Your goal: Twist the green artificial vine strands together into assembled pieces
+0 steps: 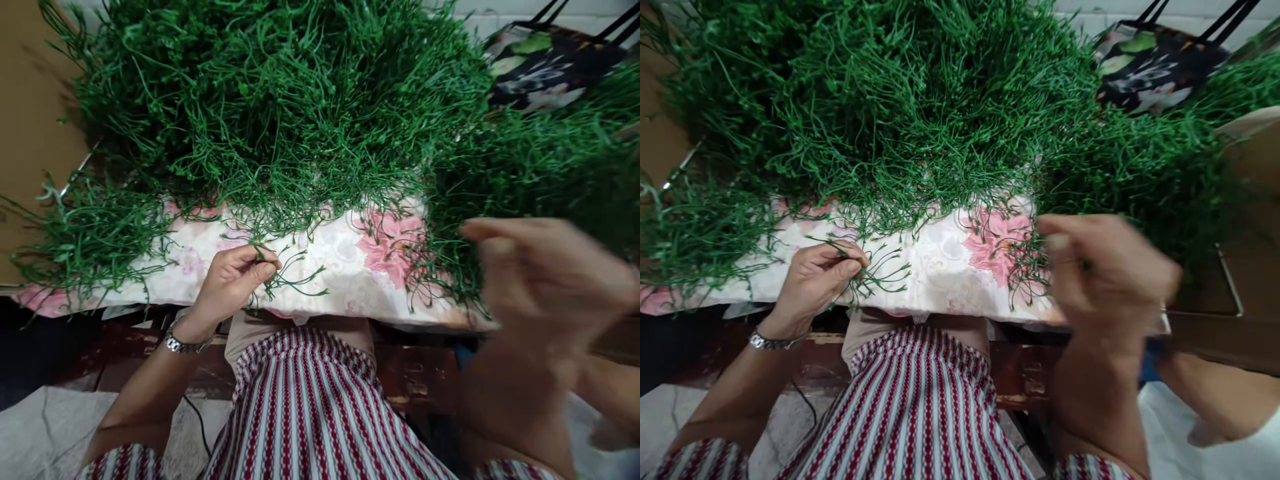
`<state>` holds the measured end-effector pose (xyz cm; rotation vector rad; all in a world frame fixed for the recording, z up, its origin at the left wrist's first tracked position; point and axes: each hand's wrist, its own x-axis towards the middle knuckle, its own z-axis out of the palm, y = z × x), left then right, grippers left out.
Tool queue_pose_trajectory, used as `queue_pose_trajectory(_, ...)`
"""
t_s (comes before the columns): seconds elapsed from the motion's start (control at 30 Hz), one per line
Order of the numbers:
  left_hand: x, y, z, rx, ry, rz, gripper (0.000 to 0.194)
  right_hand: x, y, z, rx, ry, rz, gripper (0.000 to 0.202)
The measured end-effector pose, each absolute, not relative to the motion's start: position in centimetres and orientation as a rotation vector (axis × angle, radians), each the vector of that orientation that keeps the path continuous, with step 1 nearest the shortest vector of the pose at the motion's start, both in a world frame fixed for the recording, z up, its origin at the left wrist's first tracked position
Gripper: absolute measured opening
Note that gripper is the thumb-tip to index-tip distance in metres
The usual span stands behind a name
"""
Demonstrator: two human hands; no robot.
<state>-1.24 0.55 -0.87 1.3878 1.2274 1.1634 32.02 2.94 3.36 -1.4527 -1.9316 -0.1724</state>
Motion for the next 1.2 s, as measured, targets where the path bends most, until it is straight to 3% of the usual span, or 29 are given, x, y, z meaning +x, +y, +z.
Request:
queue_pose_trajectory(0.1, -0.6, 0.2, -0.5, 1.595, 1.279, 1.105, 0.007, 24.5, 3.4, 2.7, -0.817, -2.161, 0.425, 0.016)
queue_pose_trajectory(0.3, 0.4, -0.9, -0.7, 1.73, 1.335, 1.079, 0.008, 18.4, 4.6, 0.1, -0.603, -2.361, 0.857, 0.023)
queue_pose_trajectory(0.67, 1.2, -1.5, -2.4, 1.417, 1.388, 1.332, 0.005, 18.1, 3.2, -2.4, -0.574, -2.154, 0.944, 0.015)
queue_pose_trajectory(0.93, 1.3, -2.3, -1.9, 1.4, 1.374, 1.175, 0.009, 17.8, 2.0, -3.3, -0.643, -2.075, 0.712, 0.009)
queue_pose_trajectory(1.2, 1.4, -2.7, -2.0, 1.49, 1.372, 1.184, 0.002, 17.4, 1.5, -4.3, -0.605, -2.039, 0.821, 0.022)
